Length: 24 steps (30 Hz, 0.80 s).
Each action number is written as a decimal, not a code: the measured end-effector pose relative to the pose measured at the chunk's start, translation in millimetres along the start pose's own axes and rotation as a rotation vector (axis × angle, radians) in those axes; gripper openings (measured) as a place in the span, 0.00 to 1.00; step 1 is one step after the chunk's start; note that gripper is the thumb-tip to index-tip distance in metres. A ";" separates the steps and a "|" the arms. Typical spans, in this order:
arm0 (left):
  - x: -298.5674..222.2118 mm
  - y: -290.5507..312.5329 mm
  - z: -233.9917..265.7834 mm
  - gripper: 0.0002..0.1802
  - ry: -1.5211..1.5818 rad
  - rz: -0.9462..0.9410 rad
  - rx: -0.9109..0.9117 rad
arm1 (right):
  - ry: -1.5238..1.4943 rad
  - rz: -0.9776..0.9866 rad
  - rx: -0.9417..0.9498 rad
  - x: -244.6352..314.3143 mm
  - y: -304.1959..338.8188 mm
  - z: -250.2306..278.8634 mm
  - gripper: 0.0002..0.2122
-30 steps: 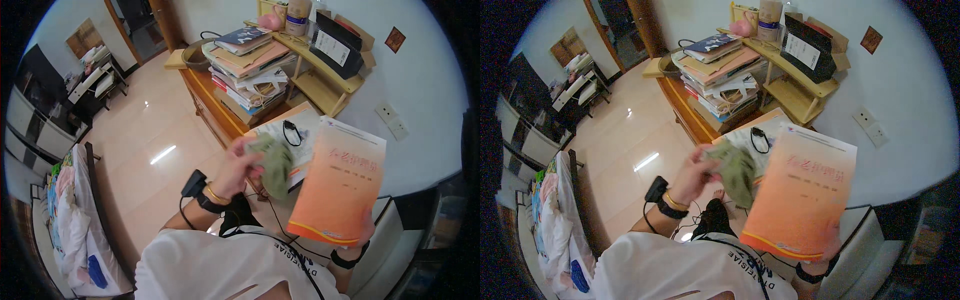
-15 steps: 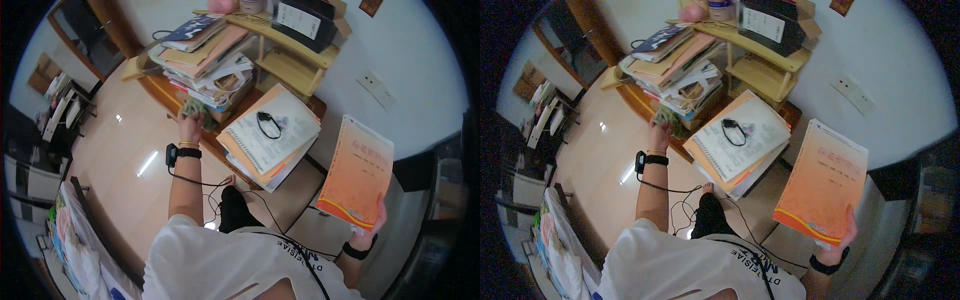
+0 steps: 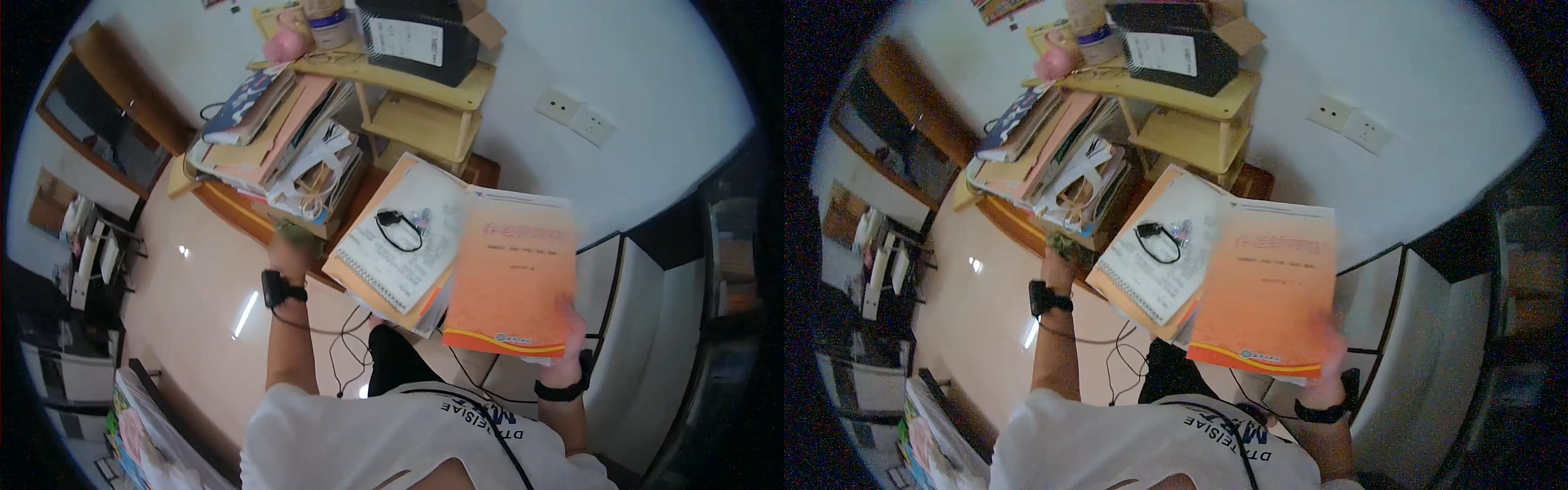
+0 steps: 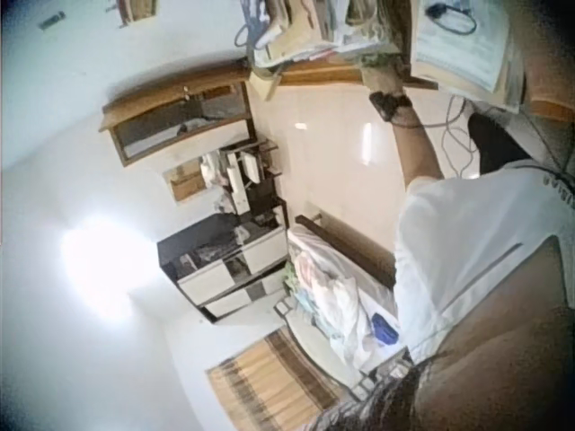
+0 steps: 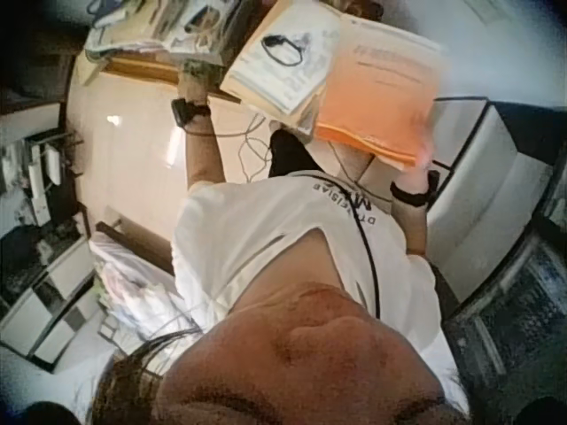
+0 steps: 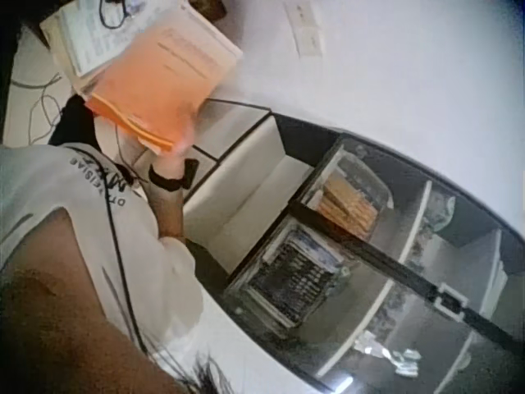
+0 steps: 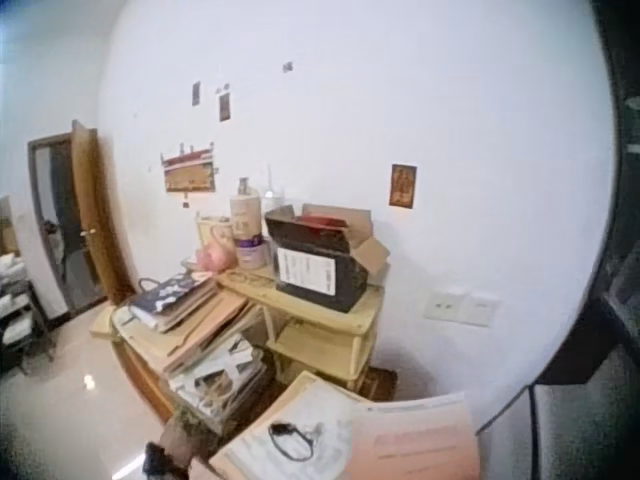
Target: The person wipes a book cover with a tissue, sorts through a stack of books and notebooks on a dresser, and places them into a glass-door cabinet.
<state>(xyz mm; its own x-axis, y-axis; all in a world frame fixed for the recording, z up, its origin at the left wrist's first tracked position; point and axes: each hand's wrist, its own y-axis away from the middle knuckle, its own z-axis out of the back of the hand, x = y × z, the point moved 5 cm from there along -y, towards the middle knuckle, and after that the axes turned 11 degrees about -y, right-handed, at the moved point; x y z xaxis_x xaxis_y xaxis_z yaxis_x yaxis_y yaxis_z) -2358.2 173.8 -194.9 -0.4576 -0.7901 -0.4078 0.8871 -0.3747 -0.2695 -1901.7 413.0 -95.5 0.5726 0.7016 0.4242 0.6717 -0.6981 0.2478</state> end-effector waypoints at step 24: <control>-251.1 45.3 28.6 0.27 -0.028 -0.603 0.157 | -0.121 -0.033 -0.030 -2.2 -24.6 27.3 0.23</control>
<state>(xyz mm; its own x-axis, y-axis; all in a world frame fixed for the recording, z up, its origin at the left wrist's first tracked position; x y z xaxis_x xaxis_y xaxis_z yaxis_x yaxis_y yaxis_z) -2201.4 341.4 -79.8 -0.8810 -0.4287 -0.2002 0.4721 -0.8242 -0.3128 -1906.6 432.5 -126.4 0.6040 0.7350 0.3081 0.6779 -0.6771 0.2862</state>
